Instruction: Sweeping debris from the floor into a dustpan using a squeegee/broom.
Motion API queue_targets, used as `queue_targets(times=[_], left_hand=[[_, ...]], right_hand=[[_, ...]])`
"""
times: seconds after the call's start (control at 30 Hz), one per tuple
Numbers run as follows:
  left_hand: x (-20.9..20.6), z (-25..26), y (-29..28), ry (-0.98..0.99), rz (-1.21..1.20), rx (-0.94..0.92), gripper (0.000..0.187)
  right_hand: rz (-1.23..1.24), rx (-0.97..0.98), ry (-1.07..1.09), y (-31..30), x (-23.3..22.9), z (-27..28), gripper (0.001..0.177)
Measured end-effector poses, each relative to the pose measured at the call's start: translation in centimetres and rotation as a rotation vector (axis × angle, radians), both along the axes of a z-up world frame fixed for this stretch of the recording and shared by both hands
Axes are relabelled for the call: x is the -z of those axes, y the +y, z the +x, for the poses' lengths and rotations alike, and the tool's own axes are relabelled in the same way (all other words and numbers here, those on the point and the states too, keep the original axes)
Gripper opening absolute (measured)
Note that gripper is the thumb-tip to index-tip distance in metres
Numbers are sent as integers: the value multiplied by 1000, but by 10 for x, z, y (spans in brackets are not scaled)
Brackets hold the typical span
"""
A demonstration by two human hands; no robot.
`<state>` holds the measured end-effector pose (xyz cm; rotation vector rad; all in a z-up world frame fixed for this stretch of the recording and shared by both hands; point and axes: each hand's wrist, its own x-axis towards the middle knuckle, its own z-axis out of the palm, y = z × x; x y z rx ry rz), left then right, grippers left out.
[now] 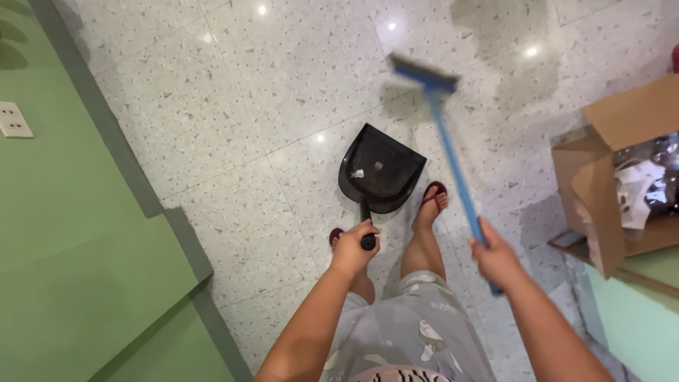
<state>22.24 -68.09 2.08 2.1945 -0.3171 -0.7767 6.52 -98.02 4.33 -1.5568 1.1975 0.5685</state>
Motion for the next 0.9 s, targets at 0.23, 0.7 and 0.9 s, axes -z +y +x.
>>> queue_targets(times=[0.23, 0.7, 0.9], left_hand=[[4, 30, -92, -1, -165, 18, 22], [13, 49, -200, -59, -177, 67, 23], [6, 46, -206, -24, -87, 157, 20]], right_hand=[[-161, 45, -101, -196, 57, 98, 52], [-205, -197, 299, -168, 102, 0, 70], [111, 50, 188, -88, -7, -20, 72]])
